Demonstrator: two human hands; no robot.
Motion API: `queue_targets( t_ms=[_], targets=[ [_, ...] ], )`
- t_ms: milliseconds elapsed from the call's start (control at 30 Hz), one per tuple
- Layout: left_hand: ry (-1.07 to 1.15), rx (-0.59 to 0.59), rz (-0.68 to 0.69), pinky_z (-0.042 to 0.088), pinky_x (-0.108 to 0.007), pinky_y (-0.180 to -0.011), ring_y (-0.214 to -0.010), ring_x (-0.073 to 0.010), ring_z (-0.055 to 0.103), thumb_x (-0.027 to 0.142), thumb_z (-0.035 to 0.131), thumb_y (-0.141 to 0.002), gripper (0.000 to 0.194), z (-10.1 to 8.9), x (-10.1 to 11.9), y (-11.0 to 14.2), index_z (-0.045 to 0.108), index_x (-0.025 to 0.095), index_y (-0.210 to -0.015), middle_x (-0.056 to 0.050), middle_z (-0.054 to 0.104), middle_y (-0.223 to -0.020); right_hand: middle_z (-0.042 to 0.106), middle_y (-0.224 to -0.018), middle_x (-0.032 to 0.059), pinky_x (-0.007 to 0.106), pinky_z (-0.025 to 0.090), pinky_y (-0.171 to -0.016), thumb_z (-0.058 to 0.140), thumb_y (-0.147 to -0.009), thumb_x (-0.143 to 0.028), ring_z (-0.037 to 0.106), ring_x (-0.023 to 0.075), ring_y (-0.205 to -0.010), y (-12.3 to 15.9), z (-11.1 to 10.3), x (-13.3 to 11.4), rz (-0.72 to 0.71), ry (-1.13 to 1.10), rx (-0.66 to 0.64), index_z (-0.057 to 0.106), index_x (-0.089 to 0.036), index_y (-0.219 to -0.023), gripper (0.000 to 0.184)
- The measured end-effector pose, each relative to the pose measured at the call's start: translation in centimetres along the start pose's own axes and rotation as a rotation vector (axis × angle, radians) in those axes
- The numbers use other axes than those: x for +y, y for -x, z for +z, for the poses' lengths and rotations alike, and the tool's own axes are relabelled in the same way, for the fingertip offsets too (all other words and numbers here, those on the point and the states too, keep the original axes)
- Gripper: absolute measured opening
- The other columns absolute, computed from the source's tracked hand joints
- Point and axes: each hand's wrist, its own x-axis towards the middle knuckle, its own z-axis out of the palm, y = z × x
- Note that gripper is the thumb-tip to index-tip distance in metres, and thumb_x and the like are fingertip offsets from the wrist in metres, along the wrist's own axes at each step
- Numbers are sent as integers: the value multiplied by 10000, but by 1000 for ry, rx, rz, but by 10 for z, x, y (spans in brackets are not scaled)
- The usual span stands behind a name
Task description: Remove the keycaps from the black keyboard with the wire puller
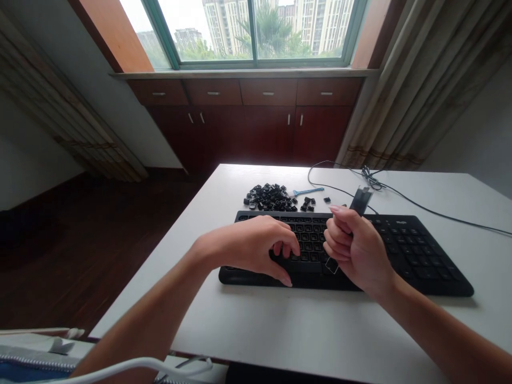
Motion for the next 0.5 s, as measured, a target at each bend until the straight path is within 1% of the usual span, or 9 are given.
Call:
queue_targets(
  t_ms=[33, 100, 167, 233, 367, 500],
  targets=[
    [-23, -10, -9, 500, -211, -649, -764, -138, 660, 454, 885, -740, 411, 1, -1, -1, 751, 215, -1046, -6, 702, -904, 246, -455, -93, 216, 151, -355, 699, -861, -283, 172, 59, -389, 0, 1, 1, -10, -5, -5, 334, -216, -546, 487],
    [-44, -25, -11, 493, -210, -639, -752, -134, 655, 425, 872, -763, 341, 3, -1, -3, 757, 212, -1005, -6, 694, -898, 257, -456, -92, 222, 160, -361, 695, -867, -274, 177, 62, -392, 1, 2, 3, -35, -18, -11, 346, -215, -552, 473],
    [-44, -24, 0, 495, -210, -650, -747, -129, 656, 355, 837, -808, 237, 5, 0, -6, 756, 203, -971, -4, 693, -883, 271, -458, -90, 228, 171, -367, 694, -870, -263, 193, 65, -392, 1, 3, 6, -59, -26, -27, 366, -213, -562, 452],
    [-47, -10, 12, 502, -210, -666, -741, -126, 658, 285, 809, -813, 170, 6, 1, -7, 747, 189, -939, 1, 700, -861, 290, -462, -87, 235, 186, -377, 693, -874, -258, 214, 69, -394, 2, 4, 10, -75, -28, -51, 385, -212, -572, 433],
    [-36, 17, 8, 505, -198, -633, -687, -115, 654, 238, 796, -761, 144, 7, 0, -7, 724, 176, -871, 21, 707, -783, 318, -469, -78, 252, 217, -399, 680, -901, -275, 252, 77, -403, 3, 5, 14, -106, -9, -80, 392, -212, -578, 438],
    [2, 45, 32, 508, -175, -614, -653, -98, 652, 233, 788, -756, 130, 10, -3, -7, 731, 173, -855, 32, 701, -744, 342, -483, -67, 270, 270, -435, 647, -947, -305, 299, 89, -426, 5, 5, 17, -154, 30, -104, 396, -214, -580, 454]
  ],
)
